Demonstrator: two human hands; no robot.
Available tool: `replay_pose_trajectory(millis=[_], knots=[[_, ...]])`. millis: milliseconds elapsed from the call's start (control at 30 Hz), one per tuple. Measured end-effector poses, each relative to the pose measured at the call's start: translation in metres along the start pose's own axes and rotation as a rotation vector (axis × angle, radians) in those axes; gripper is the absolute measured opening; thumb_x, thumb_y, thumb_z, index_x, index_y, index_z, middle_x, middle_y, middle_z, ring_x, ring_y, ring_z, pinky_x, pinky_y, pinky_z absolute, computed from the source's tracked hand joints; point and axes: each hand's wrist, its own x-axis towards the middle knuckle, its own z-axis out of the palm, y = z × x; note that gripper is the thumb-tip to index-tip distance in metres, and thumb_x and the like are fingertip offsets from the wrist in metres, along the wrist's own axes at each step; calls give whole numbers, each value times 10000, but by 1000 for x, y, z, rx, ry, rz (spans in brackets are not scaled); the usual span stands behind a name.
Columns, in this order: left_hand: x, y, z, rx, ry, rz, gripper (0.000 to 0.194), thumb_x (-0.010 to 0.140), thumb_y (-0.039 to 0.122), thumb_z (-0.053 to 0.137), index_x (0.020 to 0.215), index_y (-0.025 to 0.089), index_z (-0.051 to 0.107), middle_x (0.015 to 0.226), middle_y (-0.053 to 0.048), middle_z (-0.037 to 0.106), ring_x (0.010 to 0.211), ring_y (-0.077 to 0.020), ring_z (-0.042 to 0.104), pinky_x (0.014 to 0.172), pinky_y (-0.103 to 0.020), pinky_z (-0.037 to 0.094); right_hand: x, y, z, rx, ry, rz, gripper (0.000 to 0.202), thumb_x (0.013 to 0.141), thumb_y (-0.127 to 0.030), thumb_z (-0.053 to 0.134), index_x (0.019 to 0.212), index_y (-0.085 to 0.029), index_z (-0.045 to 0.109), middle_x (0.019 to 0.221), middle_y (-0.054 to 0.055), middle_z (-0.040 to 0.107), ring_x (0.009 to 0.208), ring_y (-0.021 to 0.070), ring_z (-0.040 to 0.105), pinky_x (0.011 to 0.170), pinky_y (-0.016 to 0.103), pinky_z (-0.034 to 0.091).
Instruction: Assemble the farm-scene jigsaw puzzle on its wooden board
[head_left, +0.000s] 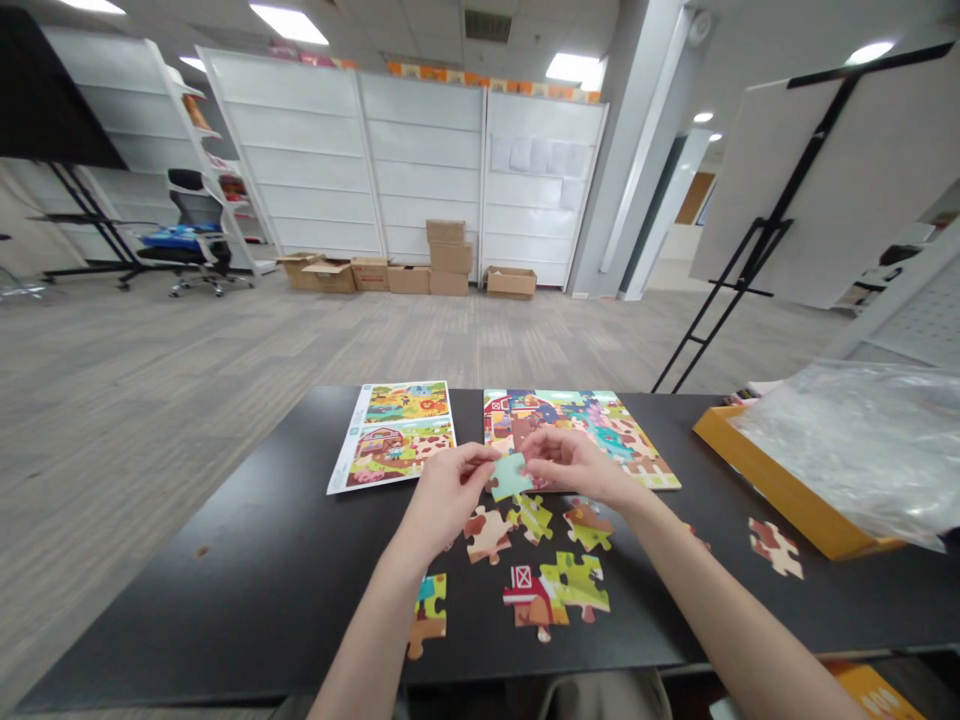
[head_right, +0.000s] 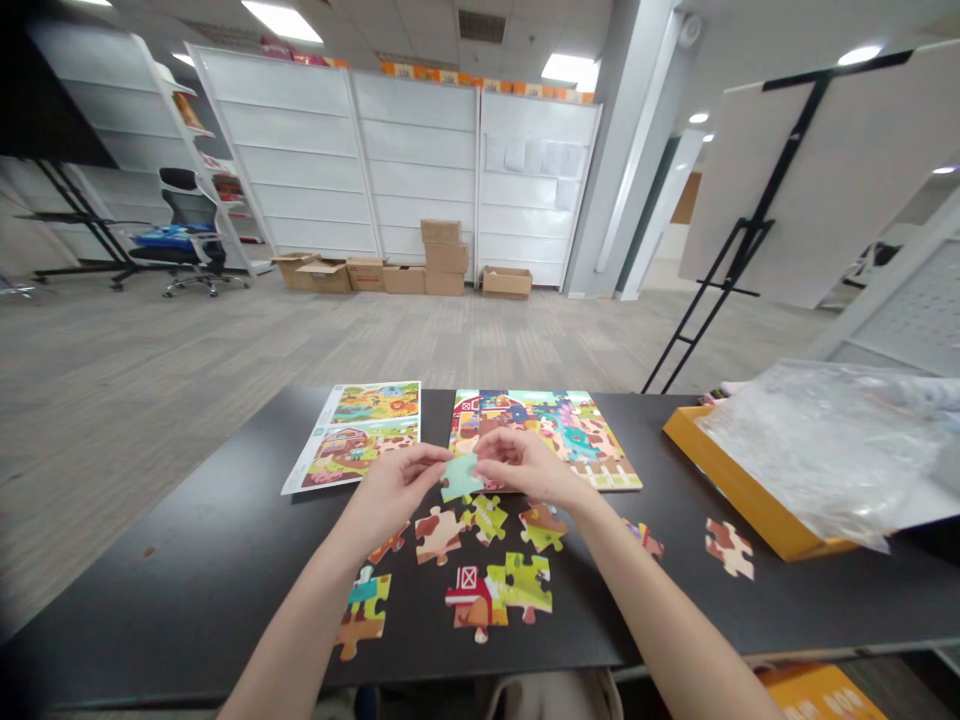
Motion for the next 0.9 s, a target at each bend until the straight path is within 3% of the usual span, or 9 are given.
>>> replay_pose_trajectory(millis=[167, 400, 633, 767, 900], knots=[[-4, 2, -1, 29, 3, -10, 122, 854, 174, 603, 930, 176, 698, 891, -40, 773, 844, -180, 744, 825, -331, 606, 0, 7, 5, -123, -17, -17, 314, 768, -431, 816, 882, -192, 646, 834, 6, 674, 730, 133, 638, 688, 280, 522], [-4, 5, 2, 38, -3, 35, 115, 856, 164, 601, 923, 200, 689, 908, -18, 773, 856, -177, 745, 846, -326, 604, 2, 10, 4, -29, -45, 43, 339, 761, -433, 826, 898, -183, 641, 680, -29, 663, 592, 97, 597, 555, 221, 430], [-2, -2, 2, 157, 77, 43, 196, 913, 198, 530, 1062, 199, 658, 896, -41, 770, 812, -190, 737, 778, -319, 575, 5, 11, 9, 24, 34, 78, 347, 750, -437, 831, 892, -203, 617, 720, -18, 699, 645, 121, 666, 620, 253, 534], [-4, -3, -1, 353, 53, 47, 291, 934, 167, 453, 1160, 188, 637, 810, -36, 759, 780, -203, 720, 763, -325, 528, 6, 15, 9, 16, 77, 55, 354, 759, -452, 820, 903, -210, 605, 728, -18, 697, 633, 123, 663, 617, 268, 560], [-7, -7, -1, 351, 3, 43, 309, 923, 169, 468, 1191, 190, 619, 863, -46, 756, 801, -203, 717, 757, -323, 535, 7, 19, 9, 6, 120, 39, 348, 776, -463, 805, 903, -214, 598, 707, -17, 692, 612, 123, 654, 601, 269, 558]])
